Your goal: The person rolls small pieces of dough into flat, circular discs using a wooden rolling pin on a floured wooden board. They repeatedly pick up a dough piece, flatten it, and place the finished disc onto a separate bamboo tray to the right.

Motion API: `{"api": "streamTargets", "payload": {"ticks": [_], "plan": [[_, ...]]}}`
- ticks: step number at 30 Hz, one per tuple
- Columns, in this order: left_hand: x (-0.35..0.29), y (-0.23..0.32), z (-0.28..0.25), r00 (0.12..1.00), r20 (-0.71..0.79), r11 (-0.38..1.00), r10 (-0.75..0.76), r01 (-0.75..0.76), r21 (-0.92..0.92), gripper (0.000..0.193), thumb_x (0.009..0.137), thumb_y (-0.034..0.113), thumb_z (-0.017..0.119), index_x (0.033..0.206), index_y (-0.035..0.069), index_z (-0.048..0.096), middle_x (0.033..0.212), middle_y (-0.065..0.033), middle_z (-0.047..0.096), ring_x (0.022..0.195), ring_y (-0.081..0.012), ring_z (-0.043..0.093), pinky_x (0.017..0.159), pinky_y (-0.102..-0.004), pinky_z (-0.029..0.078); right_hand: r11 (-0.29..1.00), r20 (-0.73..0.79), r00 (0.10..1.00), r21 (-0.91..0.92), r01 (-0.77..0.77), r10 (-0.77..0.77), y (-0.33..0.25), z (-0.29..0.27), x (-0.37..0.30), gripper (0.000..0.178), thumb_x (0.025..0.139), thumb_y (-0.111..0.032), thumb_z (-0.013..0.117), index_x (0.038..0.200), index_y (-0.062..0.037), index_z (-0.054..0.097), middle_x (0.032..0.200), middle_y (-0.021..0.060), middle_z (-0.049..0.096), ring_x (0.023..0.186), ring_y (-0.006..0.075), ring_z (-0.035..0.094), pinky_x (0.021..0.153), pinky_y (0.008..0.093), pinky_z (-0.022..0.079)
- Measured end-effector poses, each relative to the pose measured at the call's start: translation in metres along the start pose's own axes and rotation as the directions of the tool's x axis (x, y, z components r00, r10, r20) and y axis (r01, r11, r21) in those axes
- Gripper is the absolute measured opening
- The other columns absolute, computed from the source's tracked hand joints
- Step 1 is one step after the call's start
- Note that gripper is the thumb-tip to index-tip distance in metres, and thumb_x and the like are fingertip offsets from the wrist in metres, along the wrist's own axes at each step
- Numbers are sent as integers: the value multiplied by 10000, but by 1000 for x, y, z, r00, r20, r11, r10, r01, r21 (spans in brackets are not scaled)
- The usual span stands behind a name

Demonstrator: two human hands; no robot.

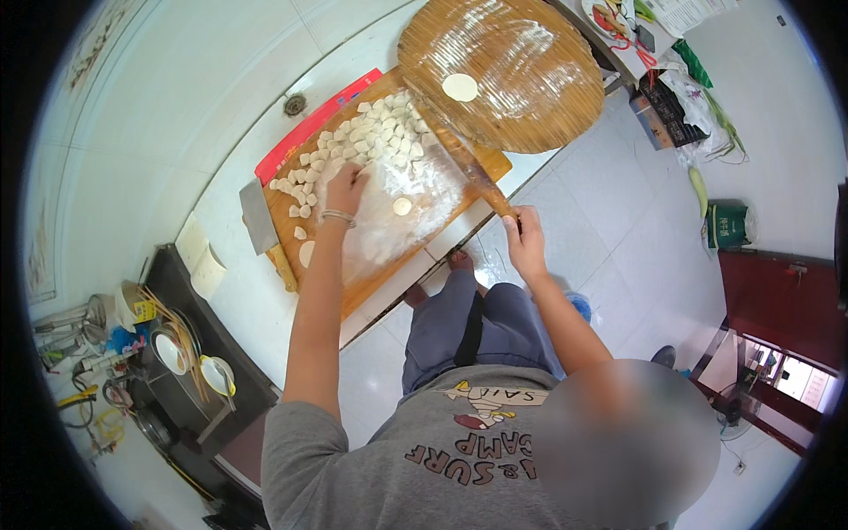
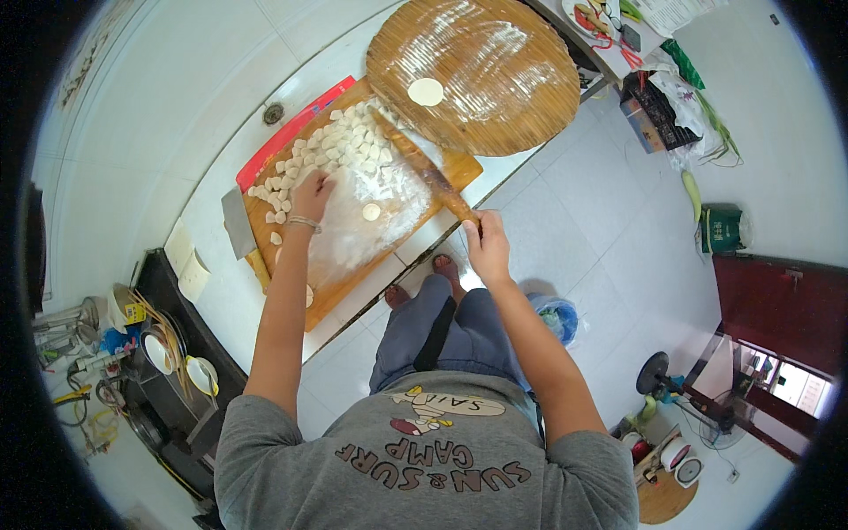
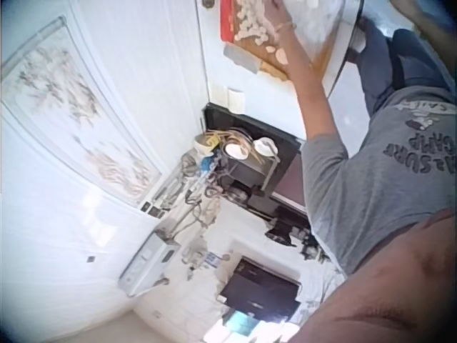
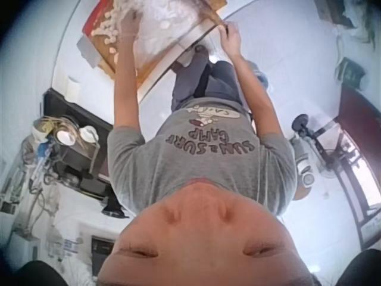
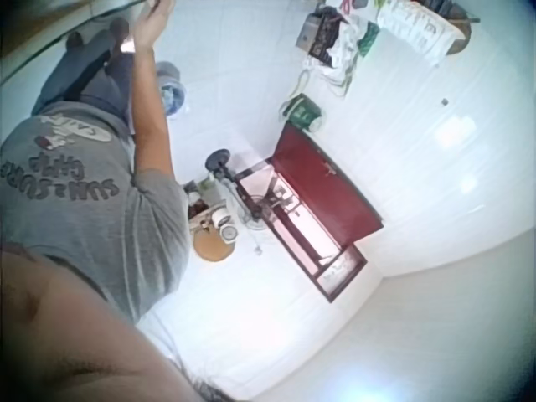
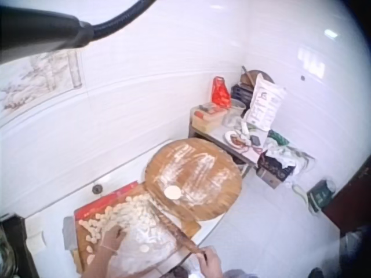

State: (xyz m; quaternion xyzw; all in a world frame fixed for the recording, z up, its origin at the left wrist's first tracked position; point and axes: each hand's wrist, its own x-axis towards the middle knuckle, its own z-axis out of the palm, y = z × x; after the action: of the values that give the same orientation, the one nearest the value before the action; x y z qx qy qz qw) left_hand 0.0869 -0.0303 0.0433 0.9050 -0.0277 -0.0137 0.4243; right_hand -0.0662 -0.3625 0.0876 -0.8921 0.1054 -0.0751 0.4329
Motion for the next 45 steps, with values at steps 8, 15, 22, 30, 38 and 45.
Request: {"api": "streamTargets", "payload": {"ticks": [8, 15, 22, 30, 38, 45], "plan": [[70, 146, 118, 937, 348, 672, -32, 277, -686, 191, 889, 86, 653, 1054, -8, 625, 924, -83, 684, 746, -134, 655, 589, -276, 570, 999, -201, 979, 34, -7, 13, 31, -54, 18, 215, 955, -196, 555, 1024, 7, 570, 959, 148, 534, 842, 305, 549, 766, 369, 457], [103, 138, 151, 987, -145, 971, 71, -102, -216, 266, 843, 139, 681, 1070, 12, 625, 936, -141, 684, 813, -251, 681, 722, -338, 541, 1000, -238, 971, 12, -19, 21, 41, -77, 19, 217, 960, -202, 550, 1021, 5, 568, 953, 150, 528, 843, 306, 543, 768, 374, 454], [-21, 40, 91, 987, -160, 990, -34, 56, 129, 263, 797, 161, 694, 1026, 42, 644, 934, -139, 644, 854, -302, 619, 774, -396, 502, 1000, -152, 988, 31, 3, 2, 43, -47, 20, 219, 955, -202, 553, 1017, 6, 580, 952, 152, 545, 846, 317, 553, 772, 381, 458], [-75, 0, 91, 980, -29, 917, 197, -173, 360, 299, 715, 88, 729, 1002, 58, 647, 1089, -113, 590, 1024, -328, 543, 889, -404, 463, 991, 52, 990, -6, 133, -133, 8, 20, 20, 226, 938, -209, 570, 1042, -9, 563, 978, 160, 548, 869, 338, 571, 769, 392, 468], [-119, -32, 46, 970, -188, 941, 151, -83, 327, 390, 771, 58, 672, 1155, 36, 604, 1184, -150, 586, 1158, -352, 515, 979, -428, 432, 973, 219, 962, -124, 193, -163, -11, 69, 8, 247, 922, -243, 595, 1052, -36, 560, 990, 128, 553, 811, 324, 598, 702, 403, 486], [-155, -93, -33, 762, -555, 763, -333, 564, 317, 432, 813, 81, 660, 1223, 2, 549, 1188, -214, 573, 1160, -382, 509, 982, -440, 418, 970, 205, 963, -129, 204, -175, -20, 88, -12, 262, 925, -260, 594, 1049, -31, 563, 982, 128, 559, 822, 318, 601, 691, 403, 489]]}}
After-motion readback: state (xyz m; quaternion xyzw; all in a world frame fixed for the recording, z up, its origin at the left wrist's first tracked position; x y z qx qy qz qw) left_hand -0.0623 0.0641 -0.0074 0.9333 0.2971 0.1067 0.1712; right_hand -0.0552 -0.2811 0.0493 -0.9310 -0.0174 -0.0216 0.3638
